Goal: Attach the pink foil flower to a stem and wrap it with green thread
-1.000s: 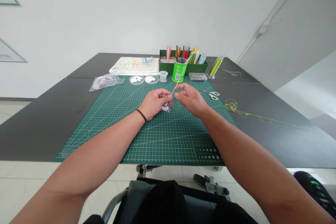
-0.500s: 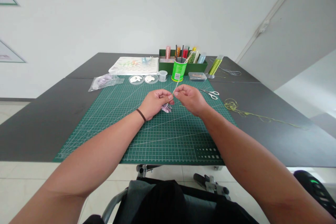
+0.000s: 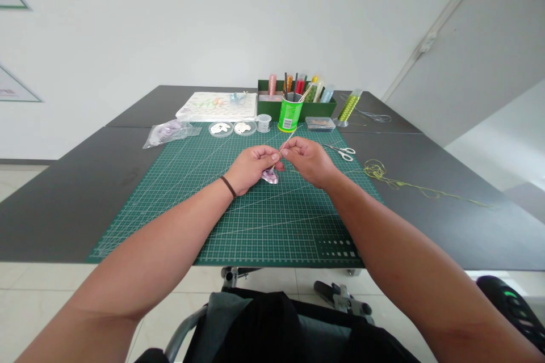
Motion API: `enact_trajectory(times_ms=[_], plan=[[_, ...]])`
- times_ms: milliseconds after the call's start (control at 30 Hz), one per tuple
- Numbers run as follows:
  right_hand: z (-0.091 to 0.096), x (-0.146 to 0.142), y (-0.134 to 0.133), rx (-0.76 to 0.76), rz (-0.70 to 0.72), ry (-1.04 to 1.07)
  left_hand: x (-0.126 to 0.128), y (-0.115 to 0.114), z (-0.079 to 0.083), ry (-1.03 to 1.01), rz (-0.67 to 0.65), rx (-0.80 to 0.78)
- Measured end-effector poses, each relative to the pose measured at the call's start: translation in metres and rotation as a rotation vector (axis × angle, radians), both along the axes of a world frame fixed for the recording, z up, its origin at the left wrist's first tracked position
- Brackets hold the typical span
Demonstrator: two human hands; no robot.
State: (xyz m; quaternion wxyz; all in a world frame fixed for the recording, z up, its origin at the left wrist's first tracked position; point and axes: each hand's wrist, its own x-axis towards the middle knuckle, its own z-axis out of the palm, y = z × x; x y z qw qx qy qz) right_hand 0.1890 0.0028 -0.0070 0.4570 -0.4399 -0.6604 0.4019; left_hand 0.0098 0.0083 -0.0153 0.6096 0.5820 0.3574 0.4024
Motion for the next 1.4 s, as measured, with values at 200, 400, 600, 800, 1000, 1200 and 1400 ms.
enact_trajectory(times_ms=[200, 400, 600, 800, 1000, 1200, 1400], plan=[[0.0007, 0.0007, -0.0006, -0.003, -0.014, -0.041, -0.0003, 0.0009, -0.0025, 0.047, -0.008, 0.029], [0.0016, 0.0011, -0.0016, 0.001, -0.027, -0.079, -0.0007, 0.0008, -0.0022, 0.096, -0.006, 0.039], [0.0029, -0.0003, -0.0022, -0.023, -0.042, -0.098, 0.0007, -0.0012, -0.0015, 0.113, 0.066, 0.041], [-0.0002, -0.0004, -0.0011, 0.015, -0.02, -0.056, 0.0001, -0.0018, 0.0001, 0.12, 0.077, 0.066], [-0.001, 0.0018, -0.0015, 0.027, 0.013, -0.037, 0.0012, -0.0013, -0.0003, 0.092, 0.069, 0.027], [-0.0011, 0.0018, -0.0009, 0.038, 0.0, -0.041, 0.0013, -0.0013, 0.0002, 0.097, 0.057, 0.034], [-0.0015, 0.0012, 0.0001, 0.042, -0.01, -0.057, 0.0022, -0.0024, 0.0018, 0.082, 0.028, -0.001]])
